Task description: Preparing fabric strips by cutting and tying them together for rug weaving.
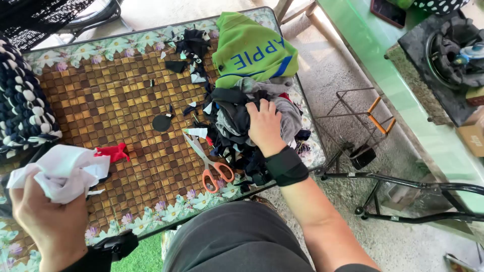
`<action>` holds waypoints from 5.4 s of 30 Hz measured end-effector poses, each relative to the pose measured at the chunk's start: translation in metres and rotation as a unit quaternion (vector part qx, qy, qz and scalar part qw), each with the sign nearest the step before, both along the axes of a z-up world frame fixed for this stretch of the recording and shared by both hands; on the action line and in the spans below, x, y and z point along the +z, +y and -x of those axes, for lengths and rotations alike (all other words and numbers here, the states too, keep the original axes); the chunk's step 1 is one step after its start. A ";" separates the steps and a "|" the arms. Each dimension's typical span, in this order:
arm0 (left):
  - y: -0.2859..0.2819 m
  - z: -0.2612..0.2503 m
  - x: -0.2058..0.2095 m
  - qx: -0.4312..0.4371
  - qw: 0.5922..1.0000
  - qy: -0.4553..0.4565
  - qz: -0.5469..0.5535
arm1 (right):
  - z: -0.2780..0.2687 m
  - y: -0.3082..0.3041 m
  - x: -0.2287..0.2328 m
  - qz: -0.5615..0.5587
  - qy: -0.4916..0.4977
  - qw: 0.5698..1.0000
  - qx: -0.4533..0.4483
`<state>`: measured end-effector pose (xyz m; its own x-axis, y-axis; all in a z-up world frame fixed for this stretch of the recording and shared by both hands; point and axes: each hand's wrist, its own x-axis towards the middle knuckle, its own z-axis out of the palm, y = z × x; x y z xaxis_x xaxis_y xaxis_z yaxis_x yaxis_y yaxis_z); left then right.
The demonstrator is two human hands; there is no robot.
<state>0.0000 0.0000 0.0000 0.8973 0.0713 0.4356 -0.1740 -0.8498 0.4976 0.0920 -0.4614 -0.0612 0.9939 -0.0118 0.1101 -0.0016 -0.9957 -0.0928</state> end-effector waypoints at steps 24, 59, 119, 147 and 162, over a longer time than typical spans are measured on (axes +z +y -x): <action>-0.017 -0.022 0.007 0.004 0.978 0.206 0.042 | 0.101 -0.020 0.050 -0.259 -0.171 0.950 0.023; 0.156 0.000 -0.107 0.182 0.953 0.233 0.062 | -0.040 0.265 0.039 -0.271 -0.076 0.945 0.169; 0.112 0.005 0.036 -0.135 0.900 0.072 0.408 | 0.052 0.318 0.066 -0.552 0.328 0.748 0.169; 0.041 -0.009 0.056 -0.204 0.848 0.166 0.461 | 0.042 0.235 0.090 -0.468 0.239 0.793 0.308; 0.050 0.007 0.082 -0.061 0.924 0.144 0.348 | 0.027 0.195 0.165 -0.742 0.014 0.614 0.268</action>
<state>-0.0071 0.0496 0.0823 0.9888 0.1349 0.0639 -0.0225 -0.2891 0.9570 0.0650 -0.2660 0.1039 0.8999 0.2506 0.3570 0.2680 0.3279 -0.9059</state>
